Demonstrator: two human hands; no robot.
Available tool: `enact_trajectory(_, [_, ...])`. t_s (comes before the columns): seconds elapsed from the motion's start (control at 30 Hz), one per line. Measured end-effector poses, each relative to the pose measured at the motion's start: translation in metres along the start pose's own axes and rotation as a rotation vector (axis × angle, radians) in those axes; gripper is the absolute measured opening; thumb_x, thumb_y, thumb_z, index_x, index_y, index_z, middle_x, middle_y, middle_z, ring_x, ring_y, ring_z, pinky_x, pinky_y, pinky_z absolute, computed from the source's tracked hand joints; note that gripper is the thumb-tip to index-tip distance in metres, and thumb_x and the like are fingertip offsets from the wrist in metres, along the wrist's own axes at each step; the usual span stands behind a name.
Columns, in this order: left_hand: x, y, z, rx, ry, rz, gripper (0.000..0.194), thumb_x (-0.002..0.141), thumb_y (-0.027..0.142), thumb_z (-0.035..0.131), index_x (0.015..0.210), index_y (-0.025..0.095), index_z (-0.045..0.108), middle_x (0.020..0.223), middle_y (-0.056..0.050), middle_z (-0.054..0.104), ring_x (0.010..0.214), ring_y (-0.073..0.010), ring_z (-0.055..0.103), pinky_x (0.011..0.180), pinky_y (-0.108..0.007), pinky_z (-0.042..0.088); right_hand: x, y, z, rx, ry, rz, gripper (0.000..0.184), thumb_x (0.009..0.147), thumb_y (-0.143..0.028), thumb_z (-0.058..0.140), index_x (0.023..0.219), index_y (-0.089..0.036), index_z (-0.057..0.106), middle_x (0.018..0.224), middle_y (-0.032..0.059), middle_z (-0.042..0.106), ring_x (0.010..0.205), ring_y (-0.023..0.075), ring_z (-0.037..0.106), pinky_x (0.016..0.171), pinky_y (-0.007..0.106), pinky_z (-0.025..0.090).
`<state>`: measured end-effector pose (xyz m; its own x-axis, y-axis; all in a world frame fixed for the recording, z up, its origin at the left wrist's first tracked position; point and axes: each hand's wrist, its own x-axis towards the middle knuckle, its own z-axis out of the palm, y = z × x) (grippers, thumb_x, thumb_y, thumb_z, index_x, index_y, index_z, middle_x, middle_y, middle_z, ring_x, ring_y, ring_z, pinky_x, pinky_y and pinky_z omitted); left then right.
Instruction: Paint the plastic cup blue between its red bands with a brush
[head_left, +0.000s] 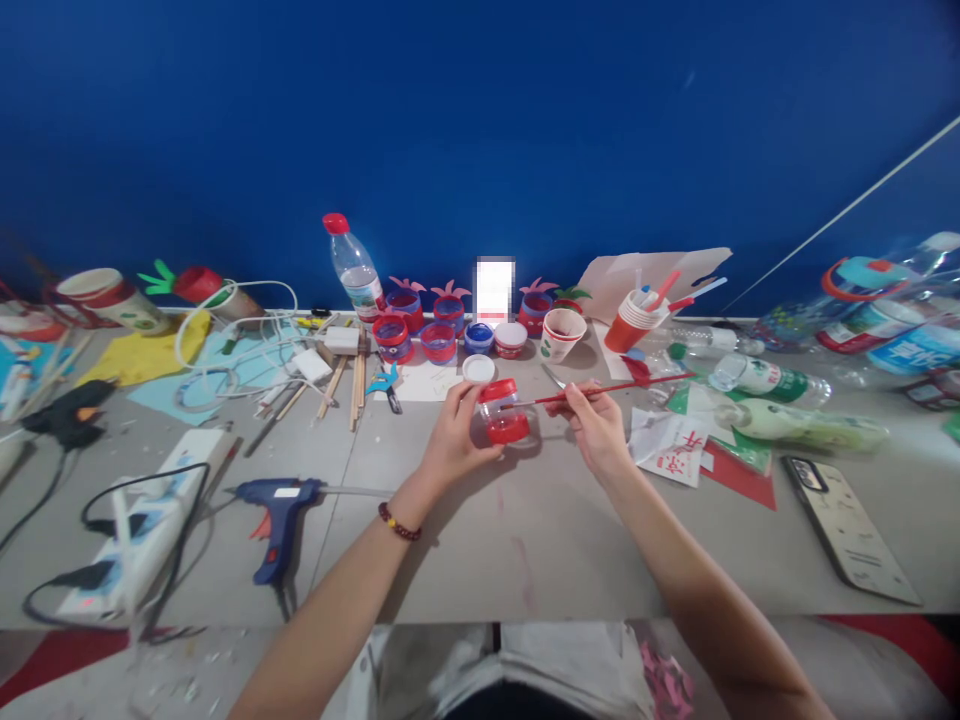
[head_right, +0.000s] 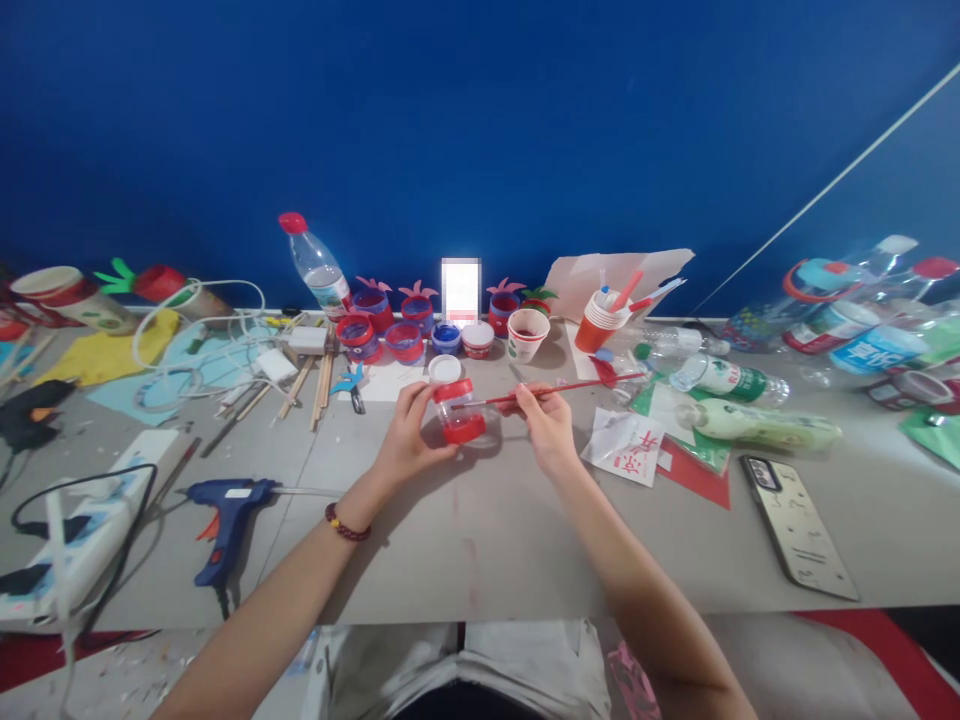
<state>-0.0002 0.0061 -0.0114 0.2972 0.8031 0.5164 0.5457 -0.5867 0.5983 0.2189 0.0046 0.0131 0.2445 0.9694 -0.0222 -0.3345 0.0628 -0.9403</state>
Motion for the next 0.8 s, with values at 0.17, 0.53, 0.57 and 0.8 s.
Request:
enact_trajectory(0.17, [0.000,0.001,-0.002,0.009,-0.007,0.014,0.084,0.066,0.030,0.081,0.137,0.020,0.038,0.132,-0.013,0.043,0.129,-0.0317,0.047,0.110,-0.049,0.044,-0.001,-0.002,0.001,-0.012,0.021,0.010,0.043,0.058,-0.053,0.086,0.068,-0.019,0.063,0.057,-0.0023,0.069,0.054,0.0112,0.066,0.061,0.024,0.055])
enact_trajectory(0.53, [0.000,0.000,-0.001,0.013,-0.027,0.018,0.086,0.066,0.032,0.081,0.139,0.021,0.038,0.133,-0.014,0.044,0.131,-0.0332,0.045,0.111,-0.051,0.042,0.000,-0.008,0.003,-0.001,0.091,0.046,0.046,0.052,-0.054,0.089,0.066,-0.018,0.064,0.055,-0.0004,0.069,0.051,0.0123,0.065,0.056,0.024,0.054])
enact_trajectory(0.57, [0.000,0.000,-0.002,0.014,-0.028,0.019,0.086,0.066,0.031,0.081,0.139,0.021,0.038,0.133,-0.014,0.044,0.131,-0.0331,0.046,0.112,-0.051,0.042,0.001,-0.008,0.002,-0.003,0.099,0.046,0.046,0.051,-0.054,0.089,0.066,-0.018,0.063,0.055,-0.0004,0.069,0.051,0.0125,0.065,0.056,0.024,0.054])
enact_trajectory(0.8, [0.001,0.000,-0.003,0.024,-0.033,0.020,0.084,0.067,0.031,0.080,0.139,0.021,0.037,0.134,-0.015,0.045,0.131,-0.0336,0.046,0.112,-0.052,0.042,0.005,-0.011,-0.002,-0.034,0.131,0.003,0.045,0.053,-0.054,0.088,0.065,-0.019,0.061,0.054,-0.0003,0.069,0.049,0.0130,0.065,0.052,0.024,0.053])
